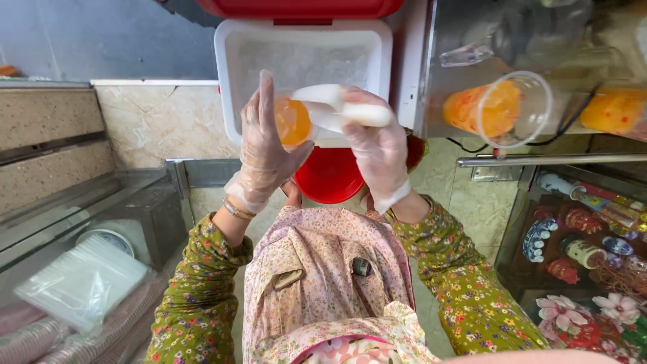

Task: Preparing fruit juices and handling customer payment in a juice bar.

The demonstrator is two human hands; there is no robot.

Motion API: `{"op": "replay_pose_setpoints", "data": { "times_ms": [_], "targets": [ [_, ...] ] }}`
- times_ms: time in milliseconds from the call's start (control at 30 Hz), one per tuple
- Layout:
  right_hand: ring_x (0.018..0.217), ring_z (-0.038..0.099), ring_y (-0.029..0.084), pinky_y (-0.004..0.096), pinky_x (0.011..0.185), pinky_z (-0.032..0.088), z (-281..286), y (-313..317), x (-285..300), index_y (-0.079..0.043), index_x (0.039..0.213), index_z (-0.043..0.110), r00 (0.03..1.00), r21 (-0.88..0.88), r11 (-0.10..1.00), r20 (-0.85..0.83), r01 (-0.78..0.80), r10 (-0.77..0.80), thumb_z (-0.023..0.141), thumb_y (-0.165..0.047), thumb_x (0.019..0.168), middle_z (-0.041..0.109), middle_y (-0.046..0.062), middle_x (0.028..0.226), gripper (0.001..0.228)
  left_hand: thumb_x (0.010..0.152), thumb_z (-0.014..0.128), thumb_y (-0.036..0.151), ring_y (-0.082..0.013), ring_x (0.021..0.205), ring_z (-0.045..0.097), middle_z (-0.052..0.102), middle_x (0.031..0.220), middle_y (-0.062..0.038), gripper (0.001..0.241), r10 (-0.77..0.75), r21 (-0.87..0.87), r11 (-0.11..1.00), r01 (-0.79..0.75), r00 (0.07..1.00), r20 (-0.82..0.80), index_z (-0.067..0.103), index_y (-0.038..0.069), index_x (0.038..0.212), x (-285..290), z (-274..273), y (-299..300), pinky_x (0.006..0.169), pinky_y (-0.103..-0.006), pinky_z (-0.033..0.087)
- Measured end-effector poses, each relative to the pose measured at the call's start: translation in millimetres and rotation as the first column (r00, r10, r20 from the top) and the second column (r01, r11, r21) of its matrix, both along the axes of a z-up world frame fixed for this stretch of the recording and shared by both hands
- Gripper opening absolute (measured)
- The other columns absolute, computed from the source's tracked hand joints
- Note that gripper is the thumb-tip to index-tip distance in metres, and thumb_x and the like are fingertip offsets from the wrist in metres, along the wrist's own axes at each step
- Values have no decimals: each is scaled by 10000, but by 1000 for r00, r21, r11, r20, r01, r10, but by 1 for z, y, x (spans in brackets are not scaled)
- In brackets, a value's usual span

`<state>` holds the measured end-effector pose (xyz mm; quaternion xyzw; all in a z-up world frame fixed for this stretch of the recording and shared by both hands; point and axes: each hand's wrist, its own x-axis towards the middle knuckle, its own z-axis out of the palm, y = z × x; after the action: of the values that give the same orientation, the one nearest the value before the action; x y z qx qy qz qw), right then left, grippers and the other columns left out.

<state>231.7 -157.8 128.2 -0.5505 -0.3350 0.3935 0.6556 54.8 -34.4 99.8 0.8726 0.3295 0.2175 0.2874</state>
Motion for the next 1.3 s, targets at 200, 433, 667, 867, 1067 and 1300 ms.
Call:
{"op": "replay_pose_setpoints", "data": {
  "times_ms": [200, 433, 667, 867, 1067, 1300],
  "targets": [
    [1318, 609, 187, 389, 1175, 512, 128, -62, 42, -71, 1447, 541, 774, 138, 955, -621, 263, -124, 675, -227, 1089, 618, 53, 1387, 413, 674, 984, 242, -430, 1302, 497, 445, 1476, -265, 1267, -293, -7, 955, 296, 949, 115, 127, 40, 1584, 66, 149, -43, 1128, -493, 427],
    [1315, 577, 170, 365, 1179, 483, 223, -171, 114, -65, 1436, 534, 814, 325, 864, -560, 386, -153, 678, -250, 1129, 618, 43, 1382, 386, 796, 928, 225, -367, 1341, 560, 534, 1516, -176, 1146, -503, -309, 711, 632, 764, 405, 170, 60, 1640, 165, 239, -124, 1213, -461, 444],
    [1387, 527, 246, 526, 1162, 509, 196, -307, 231, -167, 1492, 443, 714, 452, 575, -238, 682, -659, 644, -407, 1111, 554, 57, 1485, 493, 748, 941, 341, -378, 1240, 516, 526, 1347, -176, 1172, -547, 166, 834, 527, 830, 112, 216, 29, 1615, 268, 204, -208, 1091, -491, 414],
    [1383, 582, 313, 563, 1152, 549, 80, -397, 286, -125, 1425, 445, 492, 187, 455, -319, 870, -810, 655, -361, 1047, 557, 106, 1463, 493, 717, 914, 461, -380, 1119, 526, 519, 1233, -176, 1196, -349, 264, 901, 344, 937, -30, 233, 7, 1589, 344, 136, -257, 977, -516, 415],
    [1207, 663, 269, 394, 1063, 547, 48, -401, 291, -41, 1291, 619, 684, -293, 624, 196, 725, -702, 610, -270, 1076, 708, 140, 1311, 314, 769, 898, 486, -385, 1093, 523, 512, 1252, -194, 1193, -210, 323, 921, 217, 976, -58, 192, -26, 1584, 377, 88, -276, 957, -522, 408],
    [1346, 641, 267, 354, 1109, 511, 49, -355, 334, -74, 1559, 449, 739, -228, 847, 625, 480, -251, 644, -124, 1014, 569, 177, 1545, 581, 779, 911, 482, -396, 1161, 512, 495, 1332, -206, 1233, -157, 315, 936, 159, 987, -31, 141, -17, 1603, 390, 67, -277, 1002, -527, 404]
  ]
}}
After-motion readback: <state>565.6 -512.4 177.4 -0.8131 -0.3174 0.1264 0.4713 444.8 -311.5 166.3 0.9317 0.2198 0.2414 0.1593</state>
